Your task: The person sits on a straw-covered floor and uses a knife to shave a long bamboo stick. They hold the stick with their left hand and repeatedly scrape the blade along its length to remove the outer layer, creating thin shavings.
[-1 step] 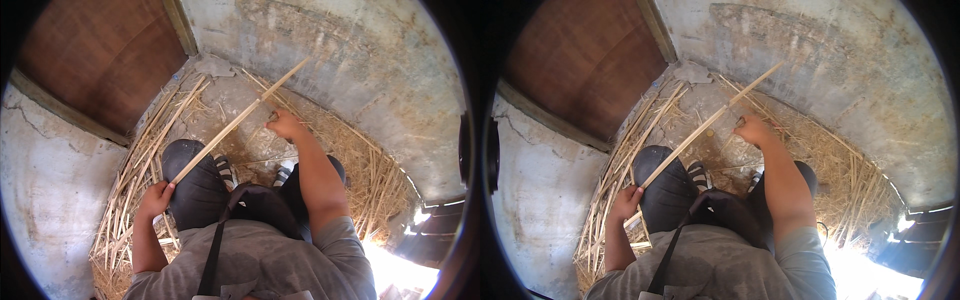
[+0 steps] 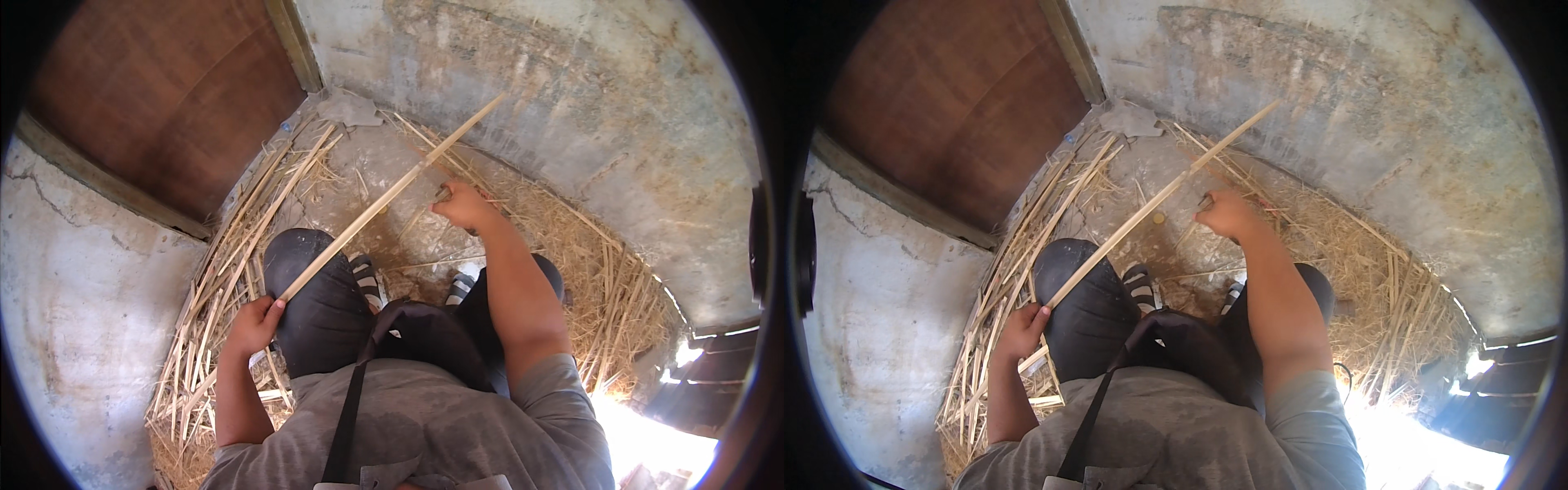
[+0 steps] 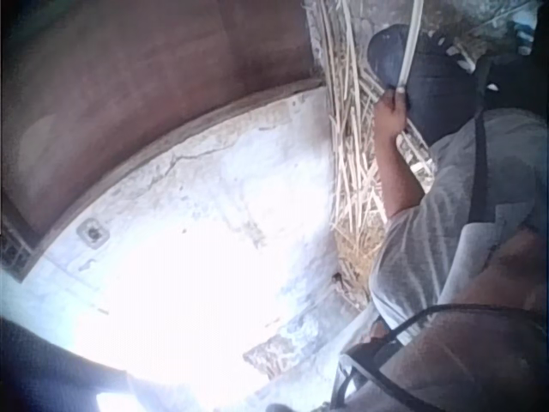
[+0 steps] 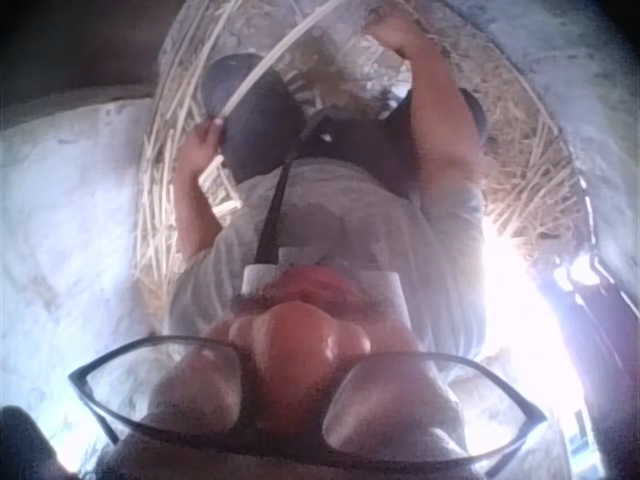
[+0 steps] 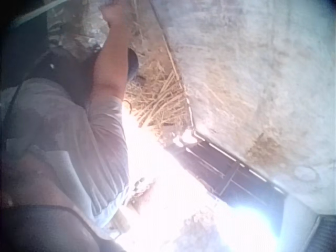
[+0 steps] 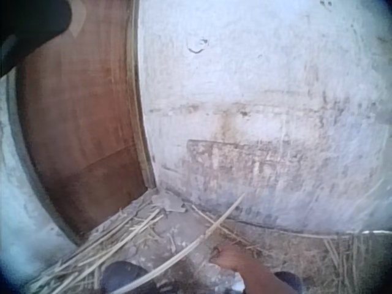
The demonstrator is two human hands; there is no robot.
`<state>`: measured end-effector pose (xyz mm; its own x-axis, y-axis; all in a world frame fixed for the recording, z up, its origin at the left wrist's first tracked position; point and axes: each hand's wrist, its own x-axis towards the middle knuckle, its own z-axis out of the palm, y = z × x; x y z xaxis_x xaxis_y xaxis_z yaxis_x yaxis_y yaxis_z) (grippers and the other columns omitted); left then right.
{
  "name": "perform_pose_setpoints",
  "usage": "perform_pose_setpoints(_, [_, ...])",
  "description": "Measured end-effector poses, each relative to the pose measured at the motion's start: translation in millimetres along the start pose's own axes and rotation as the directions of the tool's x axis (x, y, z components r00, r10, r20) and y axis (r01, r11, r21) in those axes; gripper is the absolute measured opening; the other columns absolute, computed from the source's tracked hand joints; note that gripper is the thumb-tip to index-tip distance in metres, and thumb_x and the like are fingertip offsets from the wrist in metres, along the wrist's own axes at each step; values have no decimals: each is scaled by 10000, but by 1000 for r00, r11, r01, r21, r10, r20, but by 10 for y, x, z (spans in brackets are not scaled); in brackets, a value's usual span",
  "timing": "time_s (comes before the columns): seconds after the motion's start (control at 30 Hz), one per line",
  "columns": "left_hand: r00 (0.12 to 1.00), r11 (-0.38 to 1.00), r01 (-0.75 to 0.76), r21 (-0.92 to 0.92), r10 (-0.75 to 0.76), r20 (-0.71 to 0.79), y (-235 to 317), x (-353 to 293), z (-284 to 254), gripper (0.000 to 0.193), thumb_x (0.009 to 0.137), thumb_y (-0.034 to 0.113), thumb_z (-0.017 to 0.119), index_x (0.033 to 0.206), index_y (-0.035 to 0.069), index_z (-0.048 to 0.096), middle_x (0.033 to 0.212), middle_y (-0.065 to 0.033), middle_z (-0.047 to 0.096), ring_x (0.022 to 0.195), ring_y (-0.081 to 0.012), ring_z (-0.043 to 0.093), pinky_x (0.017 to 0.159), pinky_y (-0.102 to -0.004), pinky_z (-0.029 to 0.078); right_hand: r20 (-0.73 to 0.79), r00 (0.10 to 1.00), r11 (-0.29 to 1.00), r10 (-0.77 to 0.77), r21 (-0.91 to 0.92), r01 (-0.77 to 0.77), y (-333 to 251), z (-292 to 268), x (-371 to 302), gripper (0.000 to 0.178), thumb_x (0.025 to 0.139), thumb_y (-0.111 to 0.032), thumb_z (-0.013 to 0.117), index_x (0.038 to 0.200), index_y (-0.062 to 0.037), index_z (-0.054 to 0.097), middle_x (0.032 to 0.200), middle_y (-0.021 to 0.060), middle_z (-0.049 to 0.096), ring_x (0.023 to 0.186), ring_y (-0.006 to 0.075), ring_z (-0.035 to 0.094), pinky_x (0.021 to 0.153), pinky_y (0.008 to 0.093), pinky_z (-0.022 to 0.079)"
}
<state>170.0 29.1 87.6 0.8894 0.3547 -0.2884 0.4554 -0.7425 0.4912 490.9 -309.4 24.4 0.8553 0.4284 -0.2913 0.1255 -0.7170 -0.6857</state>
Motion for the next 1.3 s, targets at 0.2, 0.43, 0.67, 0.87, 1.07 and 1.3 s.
perform_pose_setpoints(0.2, [1000, 1000, -22, 0, 22, -6, -62, 7, 20, 488, 1011, 440, 571, 818, -6, 615, 700, -216, 617, 652, -381, 605, 635, -444, 469, 312, 856, 857, -412, -188, 481, -357, 526, -164, 560, 801, -376, 771, 1212, -12, 660, 1039, 226, 701, 997, 400, 667, 879, 451, 523])
perform_pose_setpoints(0.43, [998, 997, -37, -65, 34, -44, -53, -7, 57, 484, 1011, 435, 571, 806, -2, 608, 693, -218, 608, 644, -381, 597, 631, -446, 465, 173, 926, 927, -335, -116, 357, -216, 275, -51, 604, 789, -411, 775, 1219, -2, 670, 1126, 251, 690, 1064, 407, 657, 925, 452, 515])
perform_pose_setpoints(0.67, [999, 1000, -30, -3, 30, -22, 5, 15, 20, 477, 1008, 432, 572, 818, -3, 620, 703, -231, 614, 665, -401, 609, 638, -454, 467, -18, 998, 997, -68, -25, 67, 68, 76, 51, 686, 788, -394, 774, 1292, 44, 616, 1197, 278, 671, 1103, 421, 649, 947, 446, 511])
perform_pose_setpoints(0.87, [1000, 1000, -23, 14, 23, -17, -31, 9, 22, 489, 1004, 446, 574, 821, -5, 620, 714, -234, 622, 684, -413, 616, 652, -456, 472, 294, 898, 900, -326, -194, 390, -382, 437, -142, 537, 813, -355, 757, 1221, -19, 662, 1135, 237, 688, 1103, 414, 640, 950, 462, 508])
perform_pose_setpoints(1.07, [1000, 1000, -6, 1, 6, -17, -4, -16, 10, 514, 1007, 468, 567, 818, -7, 611, 708, -230, 616, 674, -399, 615, 649, -454, 471, 251, 901, 898, -355, -177, 403, -427, 345, -170, 518, 817, -374, 759, 1185, -20, 672, 1108, 239, 689, 1081, 399, 649, 926, 467, 511])
perform_pose_setpoints(1.3, [1000, 1000, -13, -2, 13, -14, -11, 15, 32, 506, 1009, 457, 569, 811, -7, 605, 694, -225, 607, 658, -387, 604, 641, -444, 465, 7, 995, 990, 95, 101, -95, -10, -43, 26, 614, 831, -412, 753, 1230, 40, 637, 1197, 266, 668, 1102, 390, 652, 949, 454, 504])
